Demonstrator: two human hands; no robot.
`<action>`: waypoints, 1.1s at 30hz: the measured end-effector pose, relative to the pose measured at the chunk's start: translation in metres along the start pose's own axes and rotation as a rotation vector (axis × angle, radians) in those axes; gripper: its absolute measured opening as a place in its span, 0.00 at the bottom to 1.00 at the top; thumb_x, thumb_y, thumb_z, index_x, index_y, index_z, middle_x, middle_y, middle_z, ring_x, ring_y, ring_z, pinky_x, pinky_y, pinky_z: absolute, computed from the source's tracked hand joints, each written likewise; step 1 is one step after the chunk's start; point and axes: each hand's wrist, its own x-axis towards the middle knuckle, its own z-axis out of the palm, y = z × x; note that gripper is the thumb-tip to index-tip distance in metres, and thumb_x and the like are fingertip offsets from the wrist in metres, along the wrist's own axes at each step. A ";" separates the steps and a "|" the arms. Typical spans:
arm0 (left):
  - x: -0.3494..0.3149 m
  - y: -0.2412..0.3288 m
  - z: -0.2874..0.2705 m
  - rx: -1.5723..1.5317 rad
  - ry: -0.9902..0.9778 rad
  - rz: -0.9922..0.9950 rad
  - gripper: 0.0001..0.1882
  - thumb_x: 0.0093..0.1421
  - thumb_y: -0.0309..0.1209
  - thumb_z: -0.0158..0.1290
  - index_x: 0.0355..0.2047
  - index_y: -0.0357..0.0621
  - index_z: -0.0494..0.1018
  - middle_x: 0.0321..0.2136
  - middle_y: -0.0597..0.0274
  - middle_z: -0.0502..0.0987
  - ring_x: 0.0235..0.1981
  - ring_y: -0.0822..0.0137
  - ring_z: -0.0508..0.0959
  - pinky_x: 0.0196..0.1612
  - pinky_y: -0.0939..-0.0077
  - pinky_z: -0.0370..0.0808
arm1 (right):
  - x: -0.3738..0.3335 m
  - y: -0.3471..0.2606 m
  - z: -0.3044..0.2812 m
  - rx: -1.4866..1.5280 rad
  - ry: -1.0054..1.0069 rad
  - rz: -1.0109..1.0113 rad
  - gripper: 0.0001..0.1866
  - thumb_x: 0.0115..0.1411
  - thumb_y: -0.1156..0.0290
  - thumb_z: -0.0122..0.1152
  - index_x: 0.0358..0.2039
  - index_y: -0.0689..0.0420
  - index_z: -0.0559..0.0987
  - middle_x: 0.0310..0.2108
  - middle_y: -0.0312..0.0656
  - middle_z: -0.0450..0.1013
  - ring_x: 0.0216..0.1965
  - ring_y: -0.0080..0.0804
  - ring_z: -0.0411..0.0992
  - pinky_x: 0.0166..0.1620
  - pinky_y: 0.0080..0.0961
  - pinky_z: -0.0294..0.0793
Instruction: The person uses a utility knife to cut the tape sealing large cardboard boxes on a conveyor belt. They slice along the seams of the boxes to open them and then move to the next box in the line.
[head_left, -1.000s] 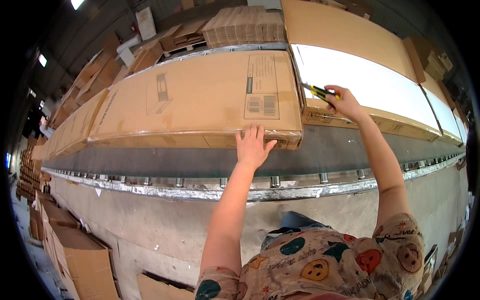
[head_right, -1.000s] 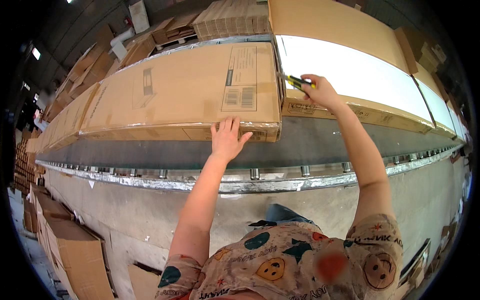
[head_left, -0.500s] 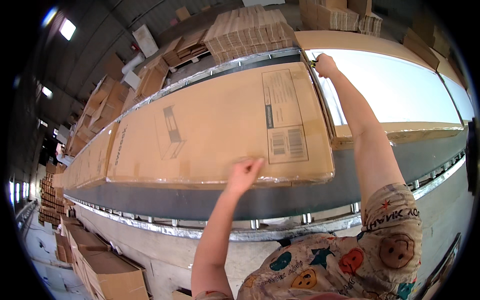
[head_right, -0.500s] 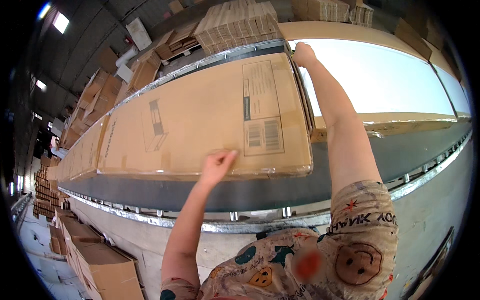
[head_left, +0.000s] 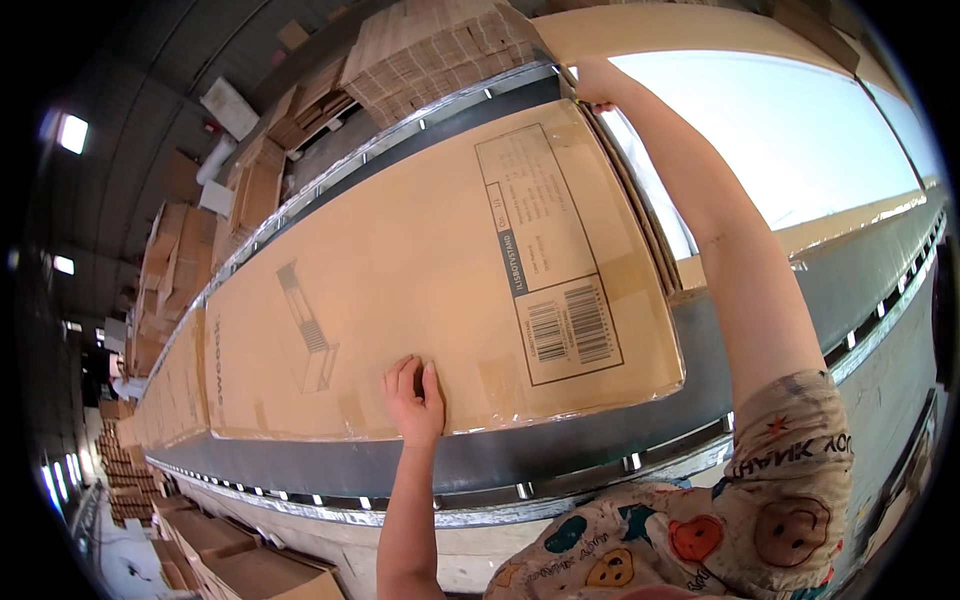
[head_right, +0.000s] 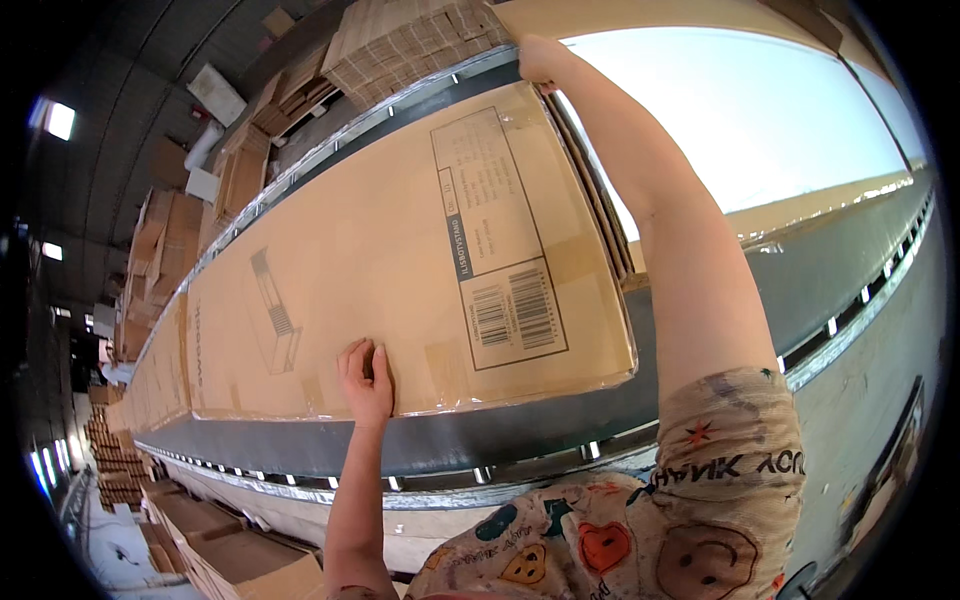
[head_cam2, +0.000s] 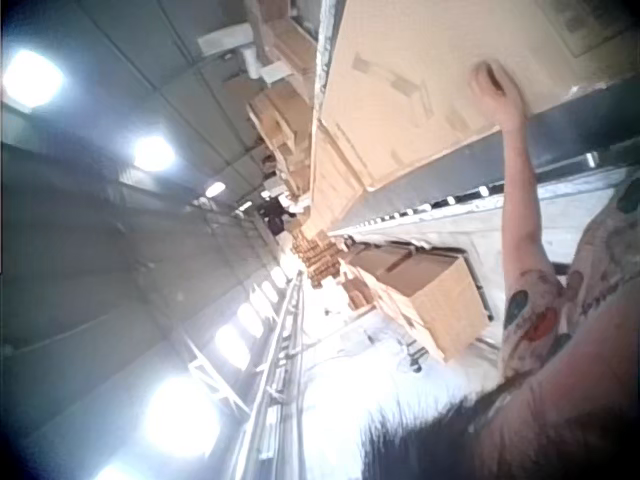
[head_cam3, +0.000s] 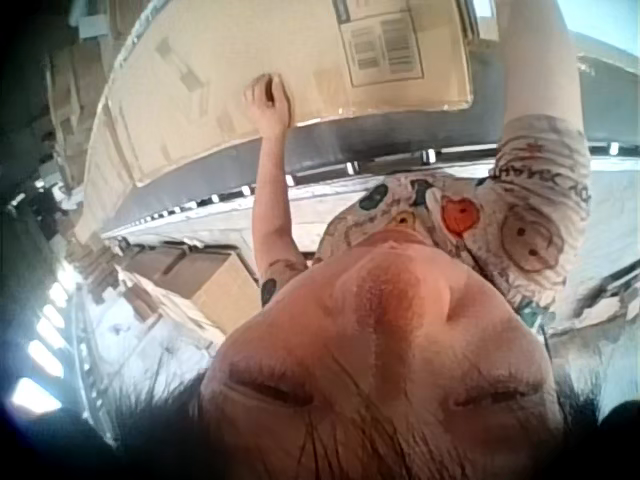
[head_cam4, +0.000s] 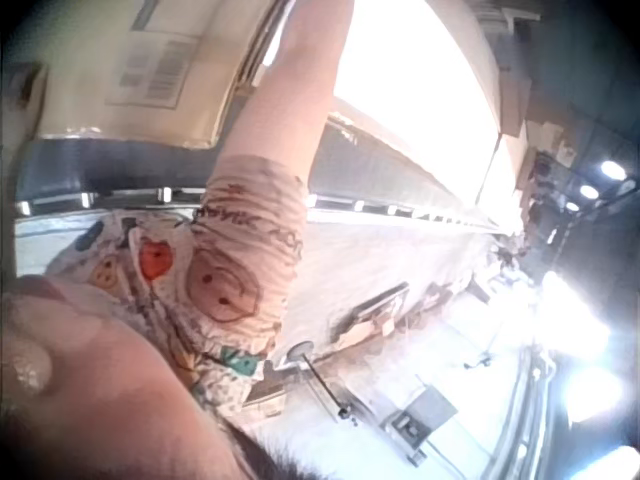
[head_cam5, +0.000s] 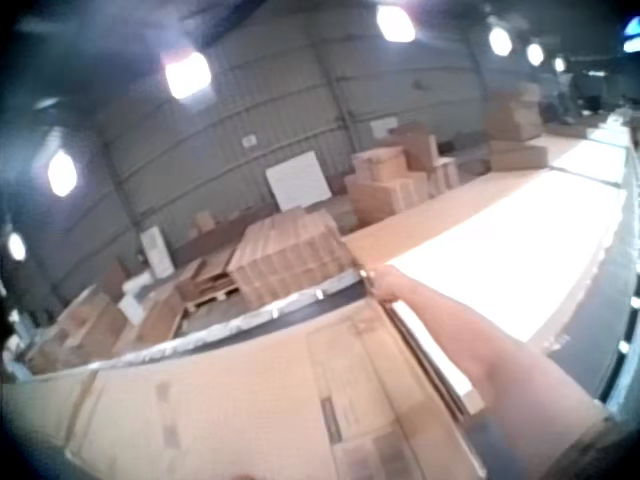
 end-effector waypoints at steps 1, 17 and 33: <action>0.000 -0.001 0.001 -0.005 -0.004 -0.006 0.10 0.56 0.28 0.55 0.36 0.36 0.73 0.40 0.52 0.74 0.41 0.53 0.71 0.44 0.63 0.70 | 0.002 -0.004 0.000 -0.016 -0.001 0.002 0.07 0.48 0.83 0.47 0.23 0.69 0.75 0.18 0.53 0.73 0.15 0.40 0.74 0.14 0.33 0.71; 0.000 0.003 0.000 0.016 -0.037 -0.029 0.10 0.57 0.29 0.54 0.38 0.37 0.73 0.41 0.52 0.73 0.42 0.56 0.72 0.44 0.67 0.70 | -0.006 0.003 -0.008 -0.029 -0.043 0.018 0.09 0.51 0.83 0.50 0.32 0.68 0.77 0.25 0.55 0.74 0.20 0.43 0.76 0.18 0.33 0.76; -0.004 0.005 0.001 0.027 0.003 0.025 0.10 0.56 0.28 0.55 0.37 0.36 0.73 0.40 0.51 0.74 0.41 0.52 0.71 0.44 0.63 0.69 | -0.026 -0.015 -0.011 -0.153 -0.115 -0.107 0.06 0.48 0.85 0.46 0.23 0.71 0.73 0.16 0.52 0.71 0.15 0.39 0.74 0.11 0.32 0.69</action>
